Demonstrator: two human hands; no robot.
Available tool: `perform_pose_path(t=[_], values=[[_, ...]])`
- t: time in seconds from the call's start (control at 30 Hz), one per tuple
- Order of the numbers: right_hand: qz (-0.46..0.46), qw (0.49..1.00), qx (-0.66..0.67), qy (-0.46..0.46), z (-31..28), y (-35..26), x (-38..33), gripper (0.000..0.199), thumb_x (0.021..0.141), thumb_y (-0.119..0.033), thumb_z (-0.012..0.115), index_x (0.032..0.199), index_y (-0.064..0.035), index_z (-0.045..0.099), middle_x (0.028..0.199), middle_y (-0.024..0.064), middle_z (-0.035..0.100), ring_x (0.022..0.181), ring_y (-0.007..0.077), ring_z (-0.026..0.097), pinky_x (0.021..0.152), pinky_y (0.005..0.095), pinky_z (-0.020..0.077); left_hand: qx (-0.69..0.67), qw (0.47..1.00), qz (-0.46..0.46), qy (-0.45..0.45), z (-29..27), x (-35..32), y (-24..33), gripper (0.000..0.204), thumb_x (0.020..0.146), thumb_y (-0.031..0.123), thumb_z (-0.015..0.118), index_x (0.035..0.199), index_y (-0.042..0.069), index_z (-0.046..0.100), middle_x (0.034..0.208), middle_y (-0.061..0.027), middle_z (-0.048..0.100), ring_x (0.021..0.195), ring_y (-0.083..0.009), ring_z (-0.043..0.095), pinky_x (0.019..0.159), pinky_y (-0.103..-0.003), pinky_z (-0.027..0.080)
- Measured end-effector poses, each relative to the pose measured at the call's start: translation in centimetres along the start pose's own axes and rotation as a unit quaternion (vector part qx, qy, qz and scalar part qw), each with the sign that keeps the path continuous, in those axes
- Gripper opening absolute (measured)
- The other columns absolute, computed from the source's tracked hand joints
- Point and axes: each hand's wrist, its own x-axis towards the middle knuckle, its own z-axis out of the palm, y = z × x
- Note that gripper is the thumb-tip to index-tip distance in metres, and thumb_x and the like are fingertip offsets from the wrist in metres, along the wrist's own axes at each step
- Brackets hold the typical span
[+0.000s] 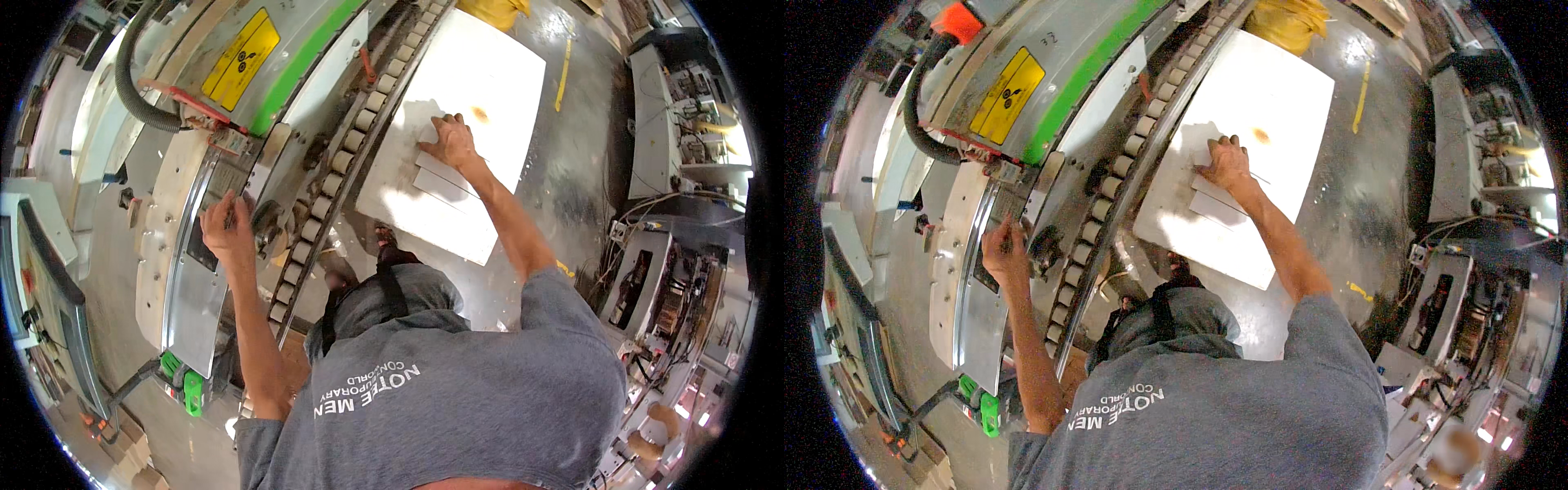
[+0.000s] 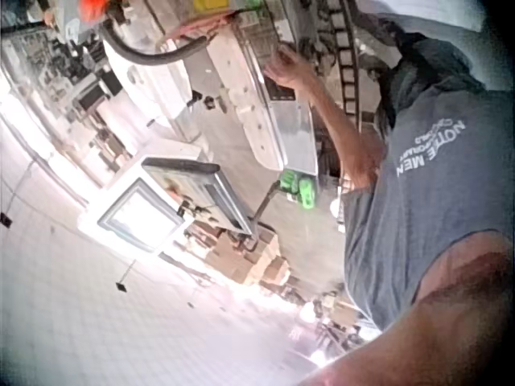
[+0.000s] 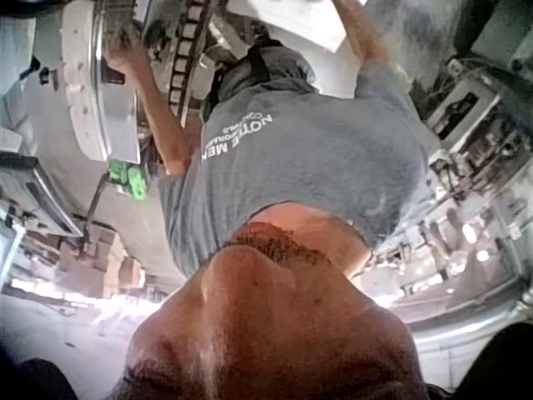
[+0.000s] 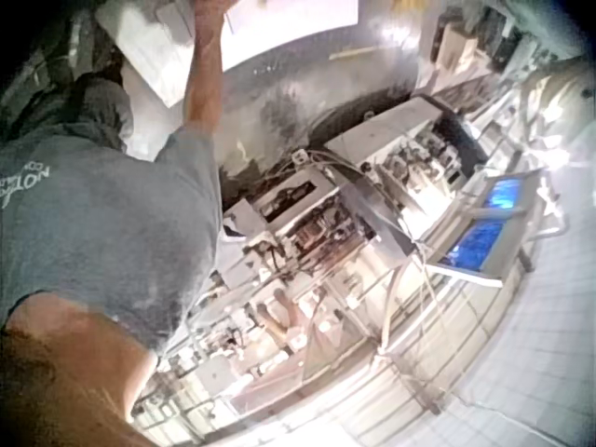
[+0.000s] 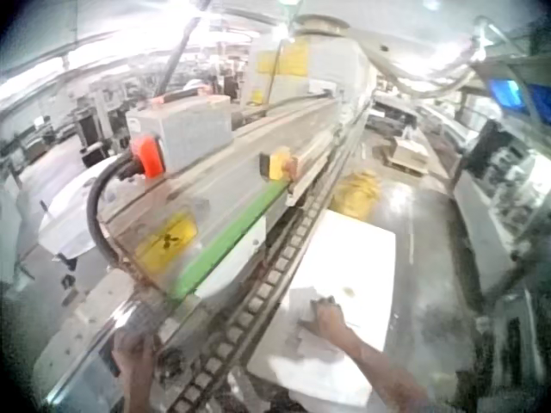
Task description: The person feeds white rectangular boards into a machine by hand one at a time and moves a stack of processed boards from a pallet to a side table.
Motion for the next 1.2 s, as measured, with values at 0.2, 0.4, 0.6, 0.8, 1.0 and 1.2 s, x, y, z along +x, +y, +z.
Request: perform_pose_path(t=[0.2,0.4,0.6,0.8,1.0,1.2], values=[[-0.059,0.995,-0.006,0.08,-0.3,0.2,-0.6,0.043,0.086,-0.034,0.073,0.109,0.0019,0.065,0.109,0.0228,0.065,0.104,0.0417,0.059,0.093,0.047,0.0496,-0.056,0.994,-0.091,0.035,-3.1,-4.1,-1.0,0.023,0.082,0.005,0.075,0.104,0.002,0.075,0.09,-0.0117,0.069,0.084,-0.0264,0.062,0.079,-0.039,0.05],[-0.162,0.933,0.318,0.05,-10.5,-8.7,-8.4,0.044,0.094,-0.032,0.066,0.119,0.0039,0.062,0.107,0.0185,0.067,0.098,0.0292,0.063,0.088,0.0369,0.052,-0.166,0.979,0.017,-0.119,-5.2,-6.0,5.3,0.057,0.075,0.023,0.085,0.125,0.004,0.066,0.107,-0.0182,0.068,0.104,-0.0319,0.062,0.093,-0.04,0.049],[-0.257,0.595,0.757,-0.086,-5.4,-21.3,-10.2,0.041,0.102,-0.027,0.055,0.131,0.0026,0.057,0.116,0.0101,0.065,0.108,0.0185,0.06,0.093,0.0344,0.0519,-0.314,0.911,-0.138,-0.227,-9.4,-7.2,5.2,0.071,0.073,0.029,0.086,0.135,0.007,0.06,0.127,-0.0184,0.065,0.115,-0.0325,0.062,0.101,-0.042,0.049],[-0.263,0.567,0.753,-0.203,2.6,-31.1,-11.1,0.036,0.1,-0.018,0.06,0.13,0.0006,0.054,0.113,0.0057,0.062,0.1,0.0154,0.062,0.086,0.0354,0.0573,-0.168,0.978,-0.091,-0.084,-14.5,-7.9,-5.9,0.057,0.077,0.001,0.081,0.131,-0.001,0.062,0.124,-0.0178,0.066,0.112,-0.0234,0.063,0.096,-0.036,0.052],[-0.202,0.591,0.71,-0.325,5.4,-39.8,-15.3,0.068,0.099,-0.018,0.061,0.151,0.0065,0.024,0.132,0.02,0.056,0.108,0.0257,0.064,0.085,0.0351,0.0587,0.064,0.997,-0.041,-0.021,-16.7,-7.2,-13.3,0.056,0.064,0.011,0.085,0.117,0.005,0.069,0.112,-0.0141,0.064,0.104,-0.0349,0.056,0.094,-0.045,0.046],[-0.185,0.63,0.698,-0.286,5.1,-44.2,-15.9,0.032,0.095,-0.02,0.057,0.107,0.0064,0.043,0.105,0.0132,0.059,0.092,0.0193,0.067,0.075,0.0284,0.0595,0.138,0.985,0.049,0.094,-16.3,-7.5,-14.2,0.049,0.062,0.01,0.087,0.109,0.01,0.074,0.107,-0.0116,0.063,0.1,-0.0324,0.057,0.087,-0.044,0.048]])
